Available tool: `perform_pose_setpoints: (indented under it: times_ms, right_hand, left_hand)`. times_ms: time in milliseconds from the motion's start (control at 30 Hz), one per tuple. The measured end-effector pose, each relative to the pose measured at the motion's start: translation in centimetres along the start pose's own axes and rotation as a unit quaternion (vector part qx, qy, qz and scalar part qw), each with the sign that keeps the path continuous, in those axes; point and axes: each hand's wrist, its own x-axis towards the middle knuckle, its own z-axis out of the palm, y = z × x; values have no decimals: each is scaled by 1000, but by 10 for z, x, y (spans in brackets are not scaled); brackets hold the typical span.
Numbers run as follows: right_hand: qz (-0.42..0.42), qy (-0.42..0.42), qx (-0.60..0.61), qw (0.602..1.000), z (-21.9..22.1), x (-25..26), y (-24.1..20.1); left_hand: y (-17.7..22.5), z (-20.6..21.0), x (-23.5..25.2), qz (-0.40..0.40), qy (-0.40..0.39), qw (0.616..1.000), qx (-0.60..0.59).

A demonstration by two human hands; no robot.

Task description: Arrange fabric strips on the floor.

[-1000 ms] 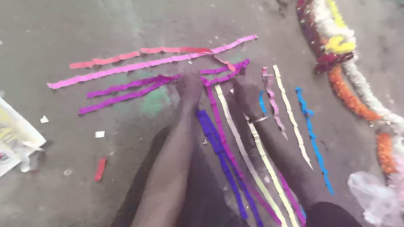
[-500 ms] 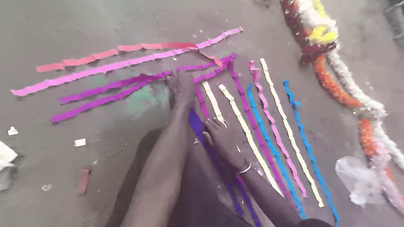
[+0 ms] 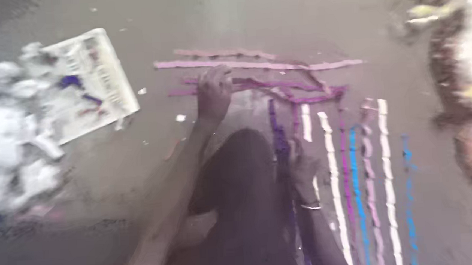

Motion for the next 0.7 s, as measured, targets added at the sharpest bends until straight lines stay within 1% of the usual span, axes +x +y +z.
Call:
perform_pose_setpoints:
  times_ms: [33, 67, 100, 133, 167, 200, 233, 267, 333, 400, 433, 467, 500, 533, 567, 600, 633, 700]
  right_hand:
    - [-18, 17, 23, 999, -4, 10, -19]
    - [-44, 26, 48, 998, -8, 20, -41]
    - [-81, 26, 77, 993, -13, 29, -66]
    - [-121, 17, 109, 987, -16, 38, -93]
    - [-156, -15, 128, 979, -18, 44, -124]
    - [-182, -62, 138, 972, -15, 49, -154]
    - [-204, -100, 151, 962, 1, 57, -184]
    - [-214, -138, 151, 955, 24, 64, -213]
    - [-253, -243, 105, 931, 71, 71, -259]
    - [-308, -358, 61, 879, 118, 67, -279]
    - [-323, -406, 61, 853, 136, 61, -280]
    - [-325, -424, 76, 842, 152, 54, -281]
    - [-323, -423, 71, 844, 165, 45, -278]
    - [-326, -409, 29, 852, 173, 36, -274]
    - [-313, -416, -13, 854, 172, 32, -272]
    - [-310, -432, -75, 844, 160, 35, -275]
    - [-313, -432, -108, 839, 155, 39, -276]
    - [-282, -433, -99, 850, 160, 40, -272]
  left_hand:
    - [-15, -44, -12, -22, -5, 998, 67]
    - [-14, -98, -23, -95, -76, 981, 153]
    - [-3, -159, -21, -218, -235, 927, 195]
    - [-44, -180, -46, -153, -99, 961, 208]
    - [-80, -207, -63, -116, -28, 972, 200]
    - [-105, -235, -79, -126, -4, 971, 202]
    - [-122, -258, -97, -162, 13, 965, 206]
    - [-135, -273, -116, -215, 36, 954, 204]
    - [-157, -273, -153, -329, 78, 927, 166]
    - [-169, -254, -177, -373, 63, 919, 107]
    - [-164, -243, -184, -373, 49, 924, 73]
    - [-154, -237, -186, -362, 39, 930, 46]
    - [-146, -230, -190, -353, 39, 934, 43]
    - [-140, -223, -196, -352, 34, 934, 45]
    - [-133, -215, -198, -346, 23, 937, 37]
    - [-128, -205, -194, -344, 1, 938, 32]
    - [-127, -200, -186, -348, -34, 936, 32]
    - [-132, -196, -175, -368, -162, 915, 36]
